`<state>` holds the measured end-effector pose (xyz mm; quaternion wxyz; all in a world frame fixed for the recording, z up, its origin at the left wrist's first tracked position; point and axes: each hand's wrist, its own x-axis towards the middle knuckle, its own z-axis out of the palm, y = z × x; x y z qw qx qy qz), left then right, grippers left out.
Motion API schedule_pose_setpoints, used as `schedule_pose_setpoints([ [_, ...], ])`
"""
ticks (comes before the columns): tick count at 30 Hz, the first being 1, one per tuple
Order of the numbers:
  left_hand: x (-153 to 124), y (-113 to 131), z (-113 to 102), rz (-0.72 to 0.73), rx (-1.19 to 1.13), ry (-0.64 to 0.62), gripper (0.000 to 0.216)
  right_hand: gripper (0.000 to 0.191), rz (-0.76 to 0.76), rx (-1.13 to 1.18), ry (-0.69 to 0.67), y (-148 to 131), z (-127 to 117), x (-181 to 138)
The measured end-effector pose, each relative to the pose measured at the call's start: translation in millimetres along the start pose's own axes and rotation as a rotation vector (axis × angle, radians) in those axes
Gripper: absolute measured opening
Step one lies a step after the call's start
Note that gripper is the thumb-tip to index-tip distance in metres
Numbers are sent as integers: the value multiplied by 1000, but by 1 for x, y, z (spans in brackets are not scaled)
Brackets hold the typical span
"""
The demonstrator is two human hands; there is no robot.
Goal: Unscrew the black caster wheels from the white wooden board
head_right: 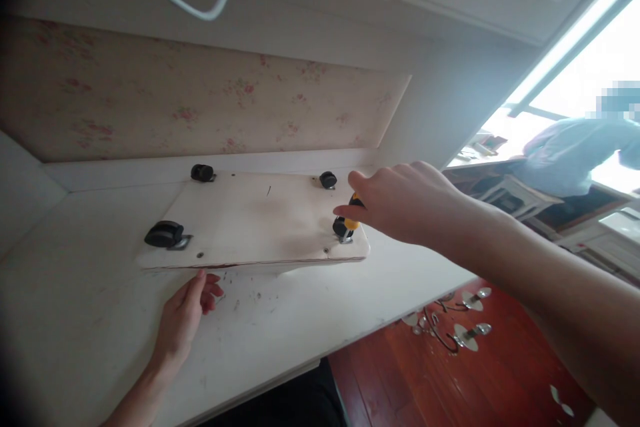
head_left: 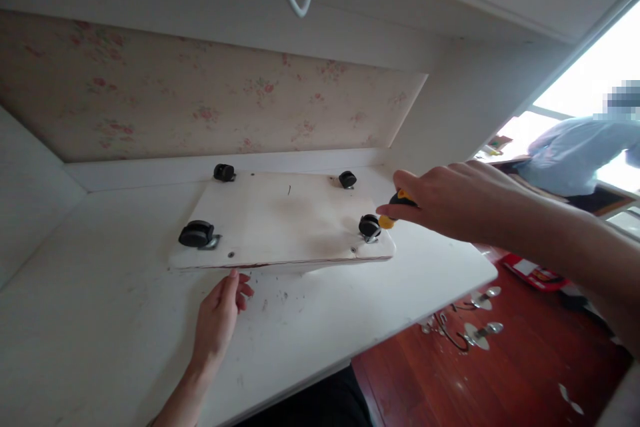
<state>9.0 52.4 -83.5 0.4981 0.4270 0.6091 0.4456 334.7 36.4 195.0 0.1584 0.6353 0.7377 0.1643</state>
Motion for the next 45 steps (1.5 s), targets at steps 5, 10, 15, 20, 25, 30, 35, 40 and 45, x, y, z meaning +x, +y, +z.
schedule_pose_setpoints([
  [5, 0, -1, -2, -11, 15, 0, 52, 43, -80, 125, 6, 4, 2, -4],
  [10, 1, -2, -3, -9, 25, -9, 54, 50, 35, 30, 4, 5, 3, -1],
  [15, 2, -4, -2, -14, 11, -11, 55, 48, -35, 133, 3, 5, 6, -4],
  [20, 2, -3, -2, -16, 28, -18, 55, 42, 2, 78, -23, 2, 3, -6],
  [25, 2, -4, -2, -9, 29, -9, 55, 54, 19, 70, -17, 4, 3, -4],
  [30, 0, 0, -1, -13, 29, -15, 56, 47, -6, 71, -47, 0, 3, -5],
  [35, 0, 1, -1, -12, 42, -4, 56, 60, 59, 15, -26, 1, 5, -4],
  [40, 0, -1, -1, -1, 31, -21, 55, 44, -14, 107, -67, 4, 3, -8],
  [45, 2, -4, -1, 4, 47, -29, 56, 58, 77, -21, -41, 0, 1, -6],
])
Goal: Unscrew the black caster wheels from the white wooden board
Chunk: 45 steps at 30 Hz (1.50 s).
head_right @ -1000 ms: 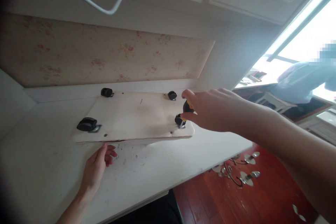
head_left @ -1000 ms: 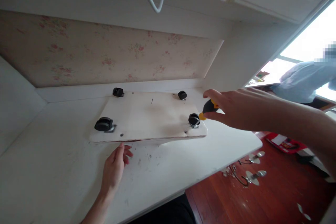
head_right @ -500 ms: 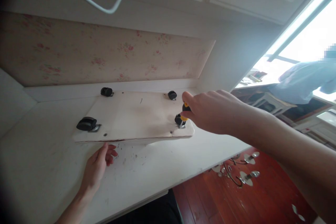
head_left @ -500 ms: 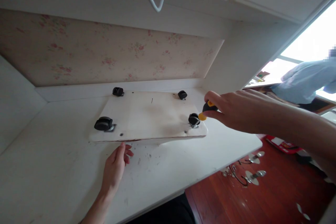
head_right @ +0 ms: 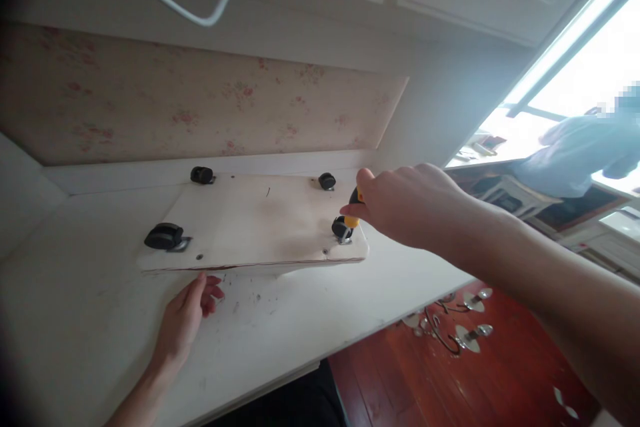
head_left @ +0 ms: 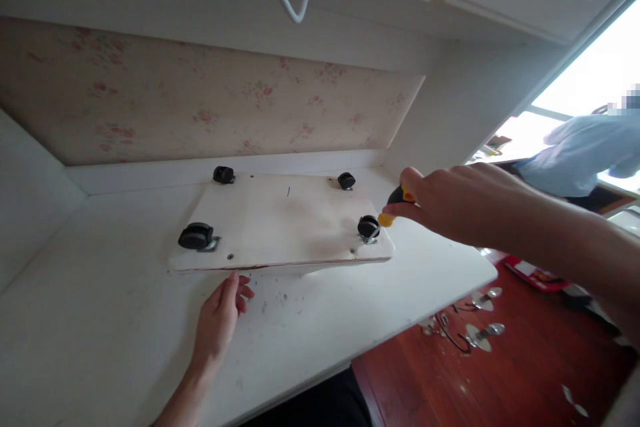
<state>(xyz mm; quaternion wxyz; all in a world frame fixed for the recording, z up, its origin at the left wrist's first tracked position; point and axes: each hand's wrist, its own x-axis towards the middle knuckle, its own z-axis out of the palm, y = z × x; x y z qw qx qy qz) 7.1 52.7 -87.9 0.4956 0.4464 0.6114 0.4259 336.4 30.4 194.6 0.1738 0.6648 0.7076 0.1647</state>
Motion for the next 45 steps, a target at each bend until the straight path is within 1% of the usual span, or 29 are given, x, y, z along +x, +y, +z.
schedule_pose_setpoints([
  [3, 1, -1, 0, -3, -3, 4, 56, 48, -86, 122, -3, 1, 3, 0],
  [5, 0, -1, 0, -6, -13, -4, 55, 40, -136, 152, -6, 0, 4, 0],
  [7, -1, 0, 1, -11, -18, -12, 55, 43, -100, 90, -3, -2, 3, 0],
  [9, -2, 2, 1, -12, -15, -15, 55, 52, -34, 10, 3, -4, 0, 2],
  [11, -3, 3, 1, -8, -8, -13, 55, 55, -18, 0, 5, -4, -1, 2],
  [14, -3, 5, 0, -1, -4, -16, 55, 45, -105, 134, -11, -2, 0, 1],
  [16, -3, 5, 0, 3, -3, -24, 55, 39, -145, 169, 0, -1, 0, 0],
  [17, -3, 6, 0, 4, -2, -27, 55, 39, -143, 143, 10, -1, -1, 0],
  [20, -3, 5, 0, 7, -6, -27, 55, 50, -88, -7, 22, -4, -5, 0],
  [22, -3, 4, 0, 9, -13, -25, 55, 54, -65, -47, 14, -5, -6, 0],
  [24, -2, 2, 0, 12, -13, -28, 54, 52, -68, 0, 18, -3, -4, -1],
  [28, -3, 1, 0, 63, 25, -38, 51, 44, -138, 192, -8, 4, 5, -3],
  [30, -5, 2, 1, 115, 89, -43, 48, 48, -120, 157, -13, 5, 6, -3],
  [32, -7, 4, 2, 162, 160, -64, 47, 56, -74, 67, 8, 3, 5, -2],
  [34, -9, 6, 4, 193, 199, -98, 47, 62, -47, 23, 31, 2, 4, -1],
  [36, -11, 7, 5, 205, 207, -121, 47, 59, -51, 68, 47, 1, 5, -2],
  [39, -11, 6, 6, 189, 204, -119, 47, 45, -133, 211, 41, 0, 7, -3],
  [41, -11, 5, 5, 179, 197, -120, 47, 43, -153, 213, 39, 0, 8, -2],
  [45, -10, 4, 5, 186, 195, -121, 48, 59, -67, 67, 95, -3, 10, 0],
])
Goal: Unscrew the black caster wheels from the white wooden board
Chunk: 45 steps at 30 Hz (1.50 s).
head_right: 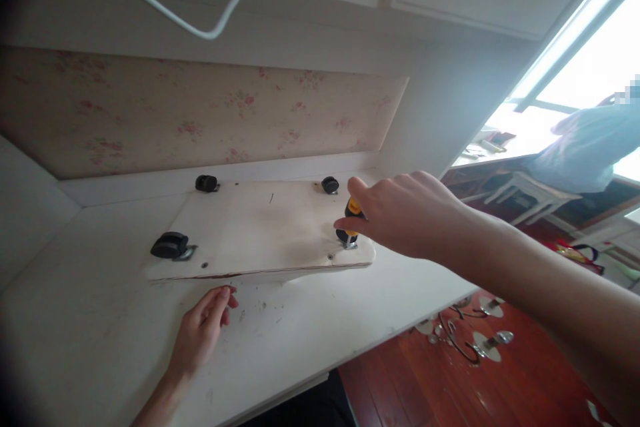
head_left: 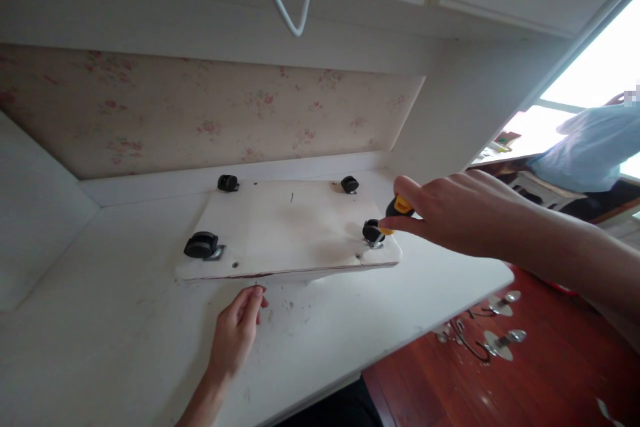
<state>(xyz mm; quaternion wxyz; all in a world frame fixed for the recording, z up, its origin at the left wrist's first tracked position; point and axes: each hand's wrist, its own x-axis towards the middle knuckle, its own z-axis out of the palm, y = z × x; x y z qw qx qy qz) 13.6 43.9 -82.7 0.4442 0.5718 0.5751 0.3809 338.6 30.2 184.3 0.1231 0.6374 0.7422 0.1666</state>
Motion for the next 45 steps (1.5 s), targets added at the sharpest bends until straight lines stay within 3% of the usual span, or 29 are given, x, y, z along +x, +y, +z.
schedule_pose_setpoints([
  [6, -1, 1, 1, -6, -12, -4, 48, 41, -142, 128, -16, -1, -2, -2],
  [12, -1, 1, 0, -8, -18, -5, 48, 64, 20, -52, -38, -6, -6, -3],
  [19, -2, 2, -1, -11, -6, -6, 50, 40, -132, 130, -99, 6, -8, -10],
  [25, -2, 1, 0, -20, 17, -10, 48, 60, 0, -40, -101, 1, -12, -3],
  [31, -1, 0, -1, 0, 25, -22, 46, 44, -72, 127, -123, 2, -12, -4],
  [36, 0, 0, -1, -3, 36, -37, 45, 58, 38, -32, -118, 0, -14, 1],
  [41, 0, -2, -1, 3, 50, -34, 46, 46, -96, 121, -92, 5, -7, -3],
  [43, 0, -2, -1, 10, 60, -47, 46, 42, -86, 102, -109, 4, -7, -2],
  [45, 0, -2, -2, 11, 68, -58, 46, 50, -22, 11, -112, 2, -8, 1],
])
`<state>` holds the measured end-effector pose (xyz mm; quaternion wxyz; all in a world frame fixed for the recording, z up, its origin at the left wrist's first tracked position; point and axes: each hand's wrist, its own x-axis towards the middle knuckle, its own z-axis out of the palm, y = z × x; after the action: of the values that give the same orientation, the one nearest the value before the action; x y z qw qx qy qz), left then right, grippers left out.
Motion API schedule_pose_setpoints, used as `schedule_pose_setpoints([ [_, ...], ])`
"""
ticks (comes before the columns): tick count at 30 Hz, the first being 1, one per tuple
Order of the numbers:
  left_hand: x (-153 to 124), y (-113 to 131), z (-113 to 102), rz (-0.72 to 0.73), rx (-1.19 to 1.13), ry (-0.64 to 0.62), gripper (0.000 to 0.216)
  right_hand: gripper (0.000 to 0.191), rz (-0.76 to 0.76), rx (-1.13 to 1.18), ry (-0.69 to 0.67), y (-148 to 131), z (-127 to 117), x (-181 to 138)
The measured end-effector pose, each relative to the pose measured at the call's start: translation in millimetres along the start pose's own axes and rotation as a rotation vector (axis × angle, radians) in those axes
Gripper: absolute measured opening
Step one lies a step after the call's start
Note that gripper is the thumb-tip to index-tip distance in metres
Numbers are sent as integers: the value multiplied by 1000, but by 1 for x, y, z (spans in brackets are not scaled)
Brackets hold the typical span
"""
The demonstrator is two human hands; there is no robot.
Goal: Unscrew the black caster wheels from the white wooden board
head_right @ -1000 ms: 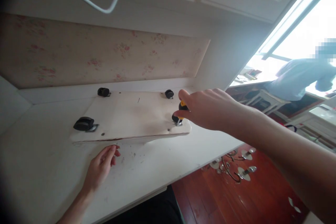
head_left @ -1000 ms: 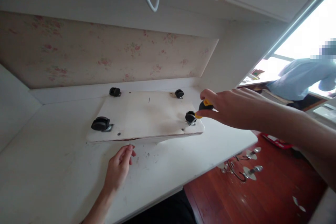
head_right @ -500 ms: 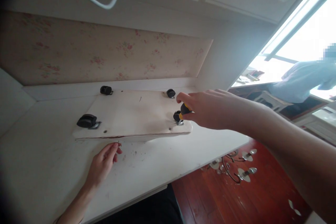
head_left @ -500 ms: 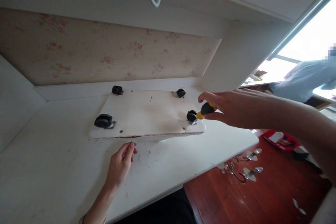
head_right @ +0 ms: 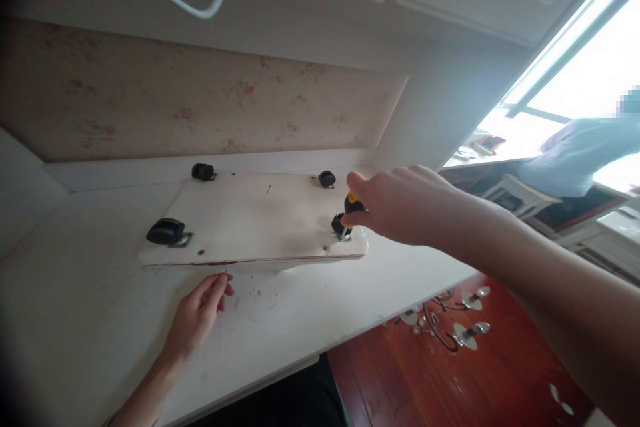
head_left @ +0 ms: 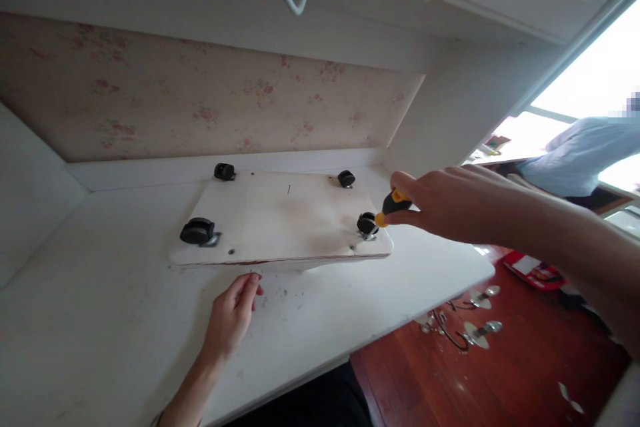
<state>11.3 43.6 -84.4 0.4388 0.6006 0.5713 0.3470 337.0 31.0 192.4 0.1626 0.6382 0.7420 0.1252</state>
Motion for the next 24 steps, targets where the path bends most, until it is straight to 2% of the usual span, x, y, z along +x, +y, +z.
schedule_pose_setpoints([
  [2, 0, 0, 0, -2, 4, 1, 46, 61, 46, -61, 1, -1, -2, 3],
  [4, 0, -1, -1, -5, 5, 7, 46, 64, 31, -31, 16, 0, -2, 3],
  [8, 1, 0, 0, -2, 4, -5, 45, 49, -92, 120, 68, 2, 1, 1],
  [10, 1, 0, 0, 2, 6, -13, 45, 43, -75, 104, 45, 1, 1, 2],
  [15, 1, -2, 1, 2, 9, -5, 44, 62, 73, -53, 13, -4, -2, 6],
  [17, 0, -2, 0, 1, 9, 0, 44, 61, 52, -6, 9, -3, -2, 5],
  [21, 0, -2, 0, 6, 16, -9, 43, 43, -42, 113, -1, -4, -1, 0],
  [24, 0, -1, 0, 12, 21, -12, 43, 49, 15, 2, 2, -9, -1, 2],
])
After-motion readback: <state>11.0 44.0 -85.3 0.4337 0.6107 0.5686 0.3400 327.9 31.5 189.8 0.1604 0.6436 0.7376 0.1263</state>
